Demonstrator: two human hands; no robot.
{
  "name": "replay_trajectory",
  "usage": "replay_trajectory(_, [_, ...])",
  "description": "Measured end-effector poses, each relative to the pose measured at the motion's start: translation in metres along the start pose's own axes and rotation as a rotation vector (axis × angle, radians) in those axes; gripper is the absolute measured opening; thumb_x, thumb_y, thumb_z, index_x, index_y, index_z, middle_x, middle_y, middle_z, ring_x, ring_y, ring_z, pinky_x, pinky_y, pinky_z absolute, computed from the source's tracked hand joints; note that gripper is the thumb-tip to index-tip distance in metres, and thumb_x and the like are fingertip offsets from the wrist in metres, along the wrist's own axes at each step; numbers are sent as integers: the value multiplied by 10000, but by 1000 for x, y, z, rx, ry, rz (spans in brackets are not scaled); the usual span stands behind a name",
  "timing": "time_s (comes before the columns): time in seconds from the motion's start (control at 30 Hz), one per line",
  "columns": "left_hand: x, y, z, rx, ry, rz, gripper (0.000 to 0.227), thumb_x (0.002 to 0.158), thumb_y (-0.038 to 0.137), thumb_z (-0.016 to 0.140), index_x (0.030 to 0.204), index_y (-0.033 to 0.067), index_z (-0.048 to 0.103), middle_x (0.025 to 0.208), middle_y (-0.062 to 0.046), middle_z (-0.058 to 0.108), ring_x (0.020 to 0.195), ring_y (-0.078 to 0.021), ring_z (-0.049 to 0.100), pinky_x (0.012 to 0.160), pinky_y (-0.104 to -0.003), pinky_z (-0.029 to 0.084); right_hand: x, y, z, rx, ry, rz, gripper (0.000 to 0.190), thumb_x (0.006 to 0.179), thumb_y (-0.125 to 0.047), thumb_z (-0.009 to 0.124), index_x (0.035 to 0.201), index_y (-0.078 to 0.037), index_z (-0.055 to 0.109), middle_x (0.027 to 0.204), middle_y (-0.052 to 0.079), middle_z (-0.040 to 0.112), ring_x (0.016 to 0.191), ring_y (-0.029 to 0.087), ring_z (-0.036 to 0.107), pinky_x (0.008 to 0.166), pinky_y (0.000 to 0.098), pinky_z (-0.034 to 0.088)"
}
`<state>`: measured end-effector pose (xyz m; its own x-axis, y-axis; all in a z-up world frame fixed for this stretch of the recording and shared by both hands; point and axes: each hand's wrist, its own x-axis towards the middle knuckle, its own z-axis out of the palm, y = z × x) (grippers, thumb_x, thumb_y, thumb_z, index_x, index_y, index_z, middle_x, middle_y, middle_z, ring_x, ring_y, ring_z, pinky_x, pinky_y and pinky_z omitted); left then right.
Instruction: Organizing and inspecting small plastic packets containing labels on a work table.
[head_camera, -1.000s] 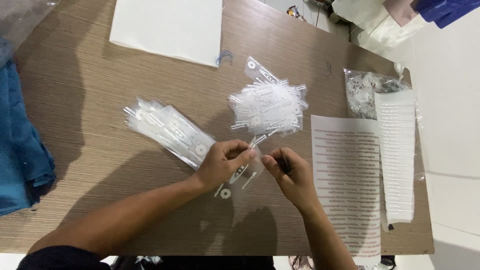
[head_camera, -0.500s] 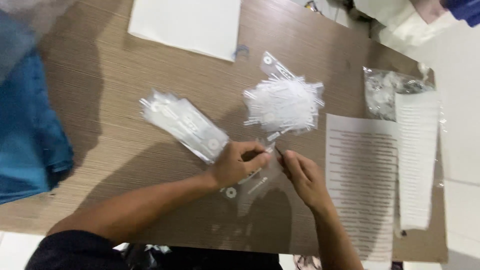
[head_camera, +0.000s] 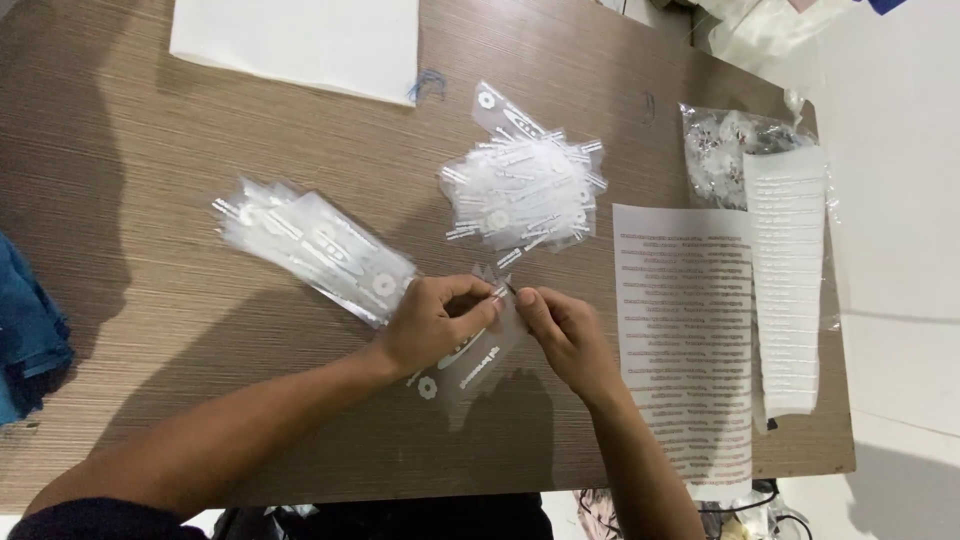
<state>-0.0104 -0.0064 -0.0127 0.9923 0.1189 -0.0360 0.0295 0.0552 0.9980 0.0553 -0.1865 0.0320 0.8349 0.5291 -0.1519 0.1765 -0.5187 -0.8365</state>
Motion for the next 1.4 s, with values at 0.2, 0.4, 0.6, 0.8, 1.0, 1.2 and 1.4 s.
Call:
replay_trajectory(0.2, [-2, 2, -1, -3, -10, 31, 148, 911, 141, 709, 948, 21, 787, 754, -188, 774, 673, -239, 748, 532, -291, 562, 2, 3, -2, 5, 1, -23, 493, 1078, -290, 543, 635, -79, 597, 520, 44, 478, 574, 136, 421, 529, 306, 413])
replay_trajectory(0.4, [-2, 7, -1, -10, -24, 14, 152, 911, 132, 696, 957, 16, 783, 751, -176, 775, 655, -232, 743, 521, -279, 558, 4, 1, -4, -13, -18, -26, 496, 1072, -287, 550, 624, -75, 583, 508, 50, 472, 563, 143, 425, 517, 316, 406])
replay_trajectory(0.6, [-1, 4, -3, -16, -50, 28, 153, 915, 122, 697, 967, 3, 778, 781, -198, 776, 689, -296, 764, 561, -299, 578, 4, -3, -5, -21, -17, -13, 491, 1067, -288, 559, 630, -66, 590, 510, 52, 459, 558, 155, 416, 518, 323, 396])
replay_trajectory(0.8, [-1, 4, -3, -2, -51, 37, 146, 912, 104, 686, 959, -10, 765, 772, -196, 774, 711, -309, 771, 582, -333, 597, 3, -4, -7, -33, -20, -6, 499, 1062, -300, 569, 617, -74, 582, 492, 41, 453, 545, 139, 412, 508, 309, 391])
replay_trajectory(1.0, [-2, 6, -3, 4, -53, 29, 139, 904, 115, 696, 948, 12, 778, 769, -185, 775, 722, -270, 764, 576, -315, 587, 5, -7, -3, -55, -3, -9, 487, 1060, -265, 563, 625, -54, 616, 471, 67, 474, 522, 145, 410, 493, 311, 396])
replay_trajectory(1.2, [-1, 8, -3, 11, -45, 36, 133, 902, 121, 704, 940, 20, 782, 765, -181, 776, 711, -285, 771, 594, -319, 603, 5, -4, -3, -55, 20, -5, 502, 1065, -308, 554, 636, -57, 622, 477, 77, 487, 511, 163, 414, 491, 329, 411])
replay_trajectory(1.4, [1, 3, -4, -37, -11, -9, 173, 927, 166, 678, 974, 35, 780, 734, -144, 768, 694, -171, 717, 595, -308, 581, -4, -13, -3, 143, -10, -28, 207, 915, -144, 761, 762, -27, 686, 529, 26, 492, 582, 122, 461, 522, 272, 393])
